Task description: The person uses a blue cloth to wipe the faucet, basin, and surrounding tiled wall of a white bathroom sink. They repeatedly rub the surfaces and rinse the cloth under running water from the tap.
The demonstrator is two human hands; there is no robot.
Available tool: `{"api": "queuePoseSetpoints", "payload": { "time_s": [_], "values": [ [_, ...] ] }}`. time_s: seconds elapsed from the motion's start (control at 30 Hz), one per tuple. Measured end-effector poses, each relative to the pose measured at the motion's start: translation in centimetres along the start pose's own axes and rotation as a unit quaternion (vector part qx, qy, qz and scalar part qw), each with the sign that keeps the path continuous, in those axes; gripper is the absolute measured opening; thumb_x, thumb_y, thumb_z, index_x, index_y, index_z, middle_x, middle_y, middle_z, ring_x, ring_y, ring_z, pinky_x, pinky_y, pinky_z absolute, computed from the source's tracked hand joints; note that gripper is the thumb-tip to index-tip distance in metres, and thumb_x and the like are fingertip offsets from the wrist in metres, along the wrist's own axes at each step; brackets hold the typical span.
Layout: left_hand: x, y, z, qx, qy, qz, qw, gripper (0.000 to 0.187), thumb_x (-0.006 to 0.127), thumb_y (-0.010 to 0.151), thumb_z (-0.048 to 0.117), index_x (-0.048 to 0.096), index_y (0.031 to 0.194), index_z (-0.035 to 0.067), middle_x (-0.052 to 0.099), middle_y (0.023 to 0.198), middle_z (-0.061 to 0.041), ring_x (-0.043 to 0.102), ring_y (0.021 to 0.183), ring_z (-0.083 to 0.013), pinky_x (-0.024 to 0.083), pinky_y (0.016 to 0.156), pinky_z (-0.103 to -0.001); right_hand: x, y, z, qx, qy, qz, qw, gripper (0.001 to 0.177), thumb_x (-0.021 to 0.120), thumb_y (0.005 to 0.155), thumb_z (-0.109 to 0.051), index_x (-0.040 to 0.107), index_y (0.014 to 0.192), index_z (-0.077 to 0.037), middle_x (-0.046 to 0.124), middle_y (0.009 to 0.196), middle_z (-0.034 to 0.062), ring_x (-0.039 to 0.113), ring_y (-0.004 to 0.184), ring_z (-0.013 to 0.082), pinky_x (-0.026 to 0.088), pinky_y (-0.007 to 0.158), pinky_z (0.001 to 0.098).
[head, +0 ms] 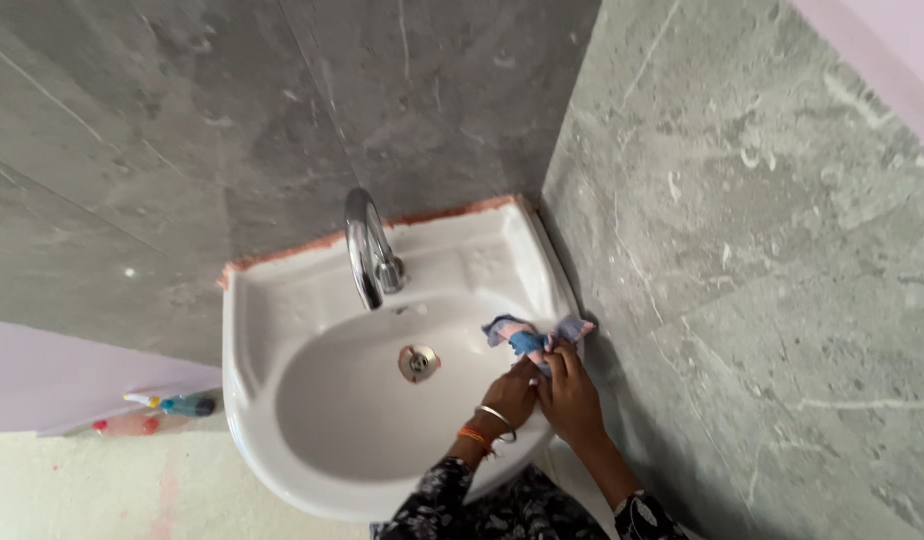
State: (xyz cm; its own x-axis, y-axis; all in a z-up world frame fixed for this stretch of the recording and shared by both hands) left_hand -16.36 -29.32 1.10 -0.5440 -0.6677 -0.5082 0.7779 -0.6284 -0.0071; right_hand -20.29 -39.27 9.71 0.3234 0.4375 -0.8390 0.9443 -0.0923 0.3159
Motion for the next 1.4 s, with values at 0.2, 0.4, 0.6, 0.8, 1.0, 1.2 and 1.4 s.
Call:
{"api": "queuePoseSetpoints", "payload": {
  "time_s": [0.2,0.4,0.6,0.8,1.0,1.2,1.4],
  "values": [
    [-2.8,-4.7,2.0,-0.015,0.044,-0.051,0.998,0.024,0.054,0.096,0.015,0.066,0.114,0.005,0.071,0.083,-0.023,0.068,0.078,-0.0457,0.053,0.073,-0.057,-1.7,-3.7,-2.4,0.012,0.014,-0.005,1.0,0.028,0.061,0.096,-0.019,0.066,0.114,0.002,0.062,0.12,0.0183,0.061,0.114,0.0385,0.051,0.095,0.0456],
    [-4.7,-9.2,1.7,-0.048,0.161,-0.098,0.981,0.025,0.05,0.104,0.028,0.068,0.107,0.01,0.071,0.074,-0.014,0.069,0.063,-0.0348,0.055,0.064,-0.049,0.5,-6.4,-4.4,0.004,0.045,-0.087,0.995,0.029,0.06,0.097,-0.025,0.068,0.108,0.001,0.066,0.11,0.018,0.061,0.108,0.0378,0.049,0.092,0.049],
    [-5.5,-13.9,-1.9,-0.104,0.372,-0.153,0.91,0.02,0.06,0.096,0.022,0.066,0.11,0.008,0.07,0.09,-0.013,0.071,0.072,-0.0302,0.059,0.061,-0.045,5.9,-7.1,-10.0,-0.058,0.066,-0.193,0.977,0.022,0.062,0.09,-0.021,0.064,0.099,-0.001,0.063,0.101,0.0183,0.059,0.102,0.0392,0.046,0.095,0.052],
    [-7.3,-17.1,-1.2,-0.006,0.334,0.018,0.942,0.028,0.066,0.083,0.023,0.062,0.107,0.009,0.071,0.094,-0.013,0.071,0.09,-0.0363,0.057,0.079,-0.049,6.2,-7.4,-10.9,-0.088,0.074,-0.235,0.965,0.028,0.064,0.09,-0.025,0.06,0.1,0.0,0.06,0.099,0.0192,0.058,0.102,0.0401,0.044,0.092,0.051],
    [-3.9,-15.0,-2.4,-0.194,0.117,-0.076,0.971,0.053,0.053,0.101,0.025,0.036,0.146,0.002,0.067,0.117,-0.024,0.068,0.098,-0.0428,0.055,0.081,-0.053,7.0,-6.8,-6.3,-0.124,0.001,-0.236,0.964,0.031,0.058,0.096,-0.026,0.067,0.1,0.003,0.066,0.108,0.0208,0.057,0.116,0.0364,0.043,0.102,0.0492],
    [1.8,-9.4,-4.7,-0.116,-0.002,-0.095,0.989,0.044,0.045,0.109,0.026,0.04,0.143,-0.003,0.063,0.122,-0.031,0.068,0.1,-0.042,0.056,0.089,-0.048,9.7,-3.2,-0.6,-0.102,-0.161,-0.312,0.931,0.039,0.053,0.099,-0.032,0.073,0.102,0.002,0.068,0.118,0.022,0.049,0.133,0.0357,0.033,0.114,0.0493],
    [6.5,-2.4,-9.5,0.007,0.106,-0.084,0.991,0.042,0.062,0.098,0.035,0.061,0.12,-0.001,0.062,0.12,-0.034,0.064,0.105,-0.0474,0.053,0.089,-0.054,8.6,0.4,1.1,-0.155,-0.18,-0.252,0.938,0.032,0.054,0.093,-0.026,0.076,0.092,-0.002,0.073,0.106,0.0142,0.057,0.126,0.0305,0.036,0.116,0.0435]
  ]
}}
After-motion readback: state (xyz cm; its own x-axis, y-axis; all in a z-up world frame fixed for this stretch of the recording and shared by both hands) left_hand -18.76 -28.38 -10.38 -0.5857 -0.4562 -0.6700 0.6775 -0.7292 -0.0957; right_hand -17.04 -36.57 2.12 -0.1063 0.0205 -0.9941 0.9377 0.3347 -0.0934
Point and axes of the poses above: each hand's wrist, its own y-axis towards the middle knuckle, its own x-axis out of the palm, z = x × y, the point moved 6 cm from there along y, towards the middle knuckle
